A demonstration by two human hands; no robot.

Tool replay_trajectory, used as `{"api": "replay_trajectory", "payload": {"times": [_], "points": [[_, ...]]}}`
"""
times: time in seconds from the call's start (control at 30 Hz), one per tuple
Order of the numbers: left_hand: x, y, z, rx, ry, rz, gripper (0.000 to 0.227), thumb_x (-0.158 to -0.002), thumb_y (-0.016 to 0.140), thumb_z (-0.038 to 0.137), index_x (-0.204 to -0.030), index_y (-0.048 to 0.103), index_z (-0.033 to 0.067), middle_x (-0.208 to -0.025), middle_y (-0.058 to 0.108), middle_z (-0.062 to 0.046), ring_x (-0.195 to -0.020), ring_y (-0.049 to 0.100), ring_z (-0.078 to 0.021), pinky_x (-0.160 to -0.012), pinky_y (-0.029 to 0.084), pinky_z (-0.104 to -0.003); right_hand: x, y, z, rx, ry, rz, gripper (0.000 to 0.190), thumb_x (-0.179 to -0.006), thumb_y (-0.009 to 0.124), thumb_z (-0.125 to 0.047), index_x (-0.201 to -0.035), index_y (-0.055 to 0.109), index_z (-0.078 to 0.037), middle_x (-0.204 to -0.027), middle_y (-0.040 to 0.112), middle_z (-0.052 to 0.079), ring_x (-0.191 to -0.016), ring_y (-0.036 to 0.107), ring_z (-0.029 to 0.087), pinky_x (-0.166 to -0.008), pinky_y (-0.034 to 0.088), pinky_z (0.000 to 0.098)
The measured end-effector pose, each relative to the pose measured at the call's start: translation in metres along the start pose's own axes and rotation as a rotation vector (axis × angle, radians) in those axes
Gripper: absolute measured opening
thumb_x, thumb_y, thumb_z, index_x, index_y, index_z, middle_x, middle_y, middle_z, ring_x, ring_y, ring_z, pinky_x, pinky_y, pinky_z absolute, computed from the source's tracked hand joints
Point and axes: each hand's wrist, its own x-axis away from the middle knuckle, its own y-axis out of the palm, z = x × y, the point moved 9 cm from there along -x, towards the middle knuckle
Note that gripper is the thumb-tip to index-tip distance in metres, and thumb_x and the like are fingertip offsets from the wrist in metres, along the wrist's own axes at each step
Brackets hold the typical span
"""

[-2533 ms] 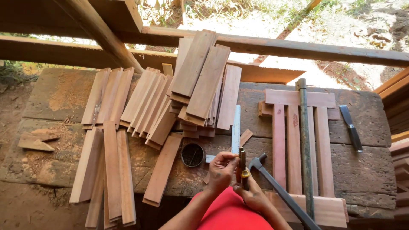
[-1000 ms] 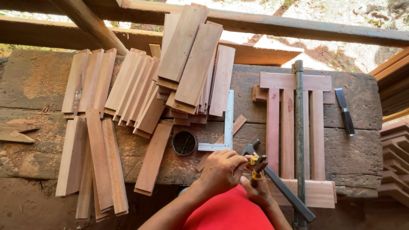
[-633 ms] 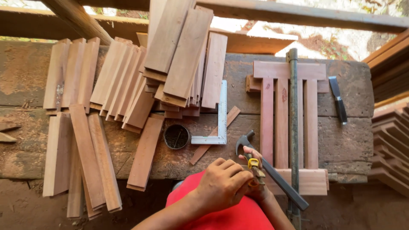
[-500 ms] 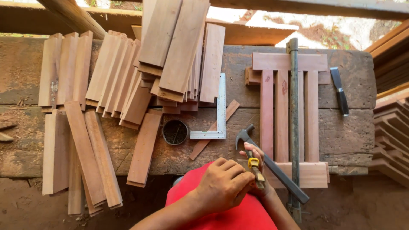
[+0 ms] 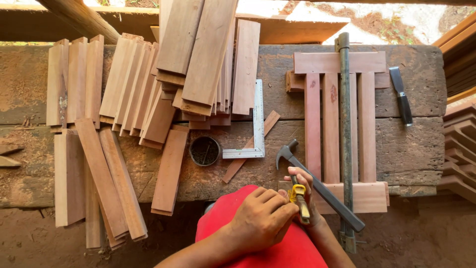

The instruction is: The person assembles wooden frame components on a rustic workbench, positioning slats against a clamped rail and hammering nails to fasten them. They use a try square and pliers to check alignment and handle nails, hammering several pieces one at a time.

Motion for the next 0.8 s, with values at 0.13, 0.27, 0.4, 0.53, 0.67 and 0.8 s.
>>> {"api": "replay_trajectory", "payload": {"times": [0.13, 0.27, 0.4, 0.53, 0.67, 0.8], "points": [[0.001, 0.002, -0.003, 0.005, -0.008, -0.011, 0.017, -0.088, 0.069, 0.006, -0.103, 0.065, 0.0033, -0.100, 0.066, -0.015, -0.082, 0.060, -0.0267, -0.075, 0.047, -0.036, -0.005, 0.000, -0.006, 0.056, -0.014, -0.008, 0.073, -0.093, 0.068, -0.003, -0.154, 0.030, -0.019, -0.146, 0.044, 0.016, -0.126, 0.055, 0.028, -0.097, 0.059, 0.0379], [-0.001, -0.003, -0.010, -0.012, -0.022, 0.005, 0.015, -0.089, 0.070, 0.006, -0.102, 0.064, 0.0039, -0.101, 0.067, -0.013, -0.083, 0.061, -0.0267, -0.075, 0.049, -0.036, -0.012, 0.003, -0.013, 0.126, -0.011, -0.011, 0.062, -0.094, 0.064, -0.006, -0.147, 0.033, -0.014, -0.137, 0.051, 0.014, -0.107, 0.059, 0.020, -0.082, 0.059, 0.0272], [-0.002, -0.008, -0.047, 0.082, -0.256, -0.002, 0.052, -0.074, 0.077, 0.018, -0.120, 0.057, 0.0023, -0.105, 0.067, -0.014, -0.091, 0.066, -0.0277, -0.081, 0.055, -0.037, -0.029, 0.009, -0.016, 0.189, 0.059, -0.123, 0.056, -0.083, 0.070, -0.015, -0.134, 0.048, -0.008, -0.122, 0.064, 0.016, -0.092, 0.069, 0.026, -0.074, 0.060, 0.0359], [0.026, 0.022, -0.095, 0.513, -0.533, 0.070, 0.022, -0.081, 0.078, 0.005, -0.101, 0.071, 0.0023, -0.084, 0.076, -0.008, -0.065, 0.067, -0.0136, -0.058, 0.055, -0.024, -0.049, 0.020, -0.032, 0.335, 0.166, -0.256, 0.052, -0.071, 0.071, -0.011, -0.122, 0.060, -0.008, -0.116, 0.072, 0.011, -0.096, 0.072, 0.031, -0.081, 0.057, 0.0398], [0.056, 0.050, -0.142, 0.787, -0.730, 0.193, 0.009, -0.091, 0.069, -0.001, -0.099, 0.065, -0.0008, -0.087, 0.074, -0.014, -0.068, 0.074, -0.0183, -0.057, 0.062, -0.025, -0.020, 0.026, 0.014, 0.385, 0.310, -0.357, 0.081, -0.071, 0.085, -0.035, -0.141, 0.054, -0.009, -0.128, 0.067, 0.010, -0.118, 0.063, 0.028, -0.102, 0.044, 0.0428], [0.081, 0.052, -0.165, 0.678, -0.883, 0.386, 0.011, -0.093, 0.073, 0.010, -0.090, 0.068, 0.0008, -0.070, 0.072, -0.006, -0.054, 0.063, -0.0119, -0.049, 0.052, -0.023, 0.005, 0.035, 0.035, 0.160, 0.461, -0.393, 0.077, -0.077, 0.073, -0.030, -0.144, 0.045, -0.004, -0.144, 0.054, 0.017, -0.129, 0.058, 0.032, -0.108, 0.047, 0.0429]]}}
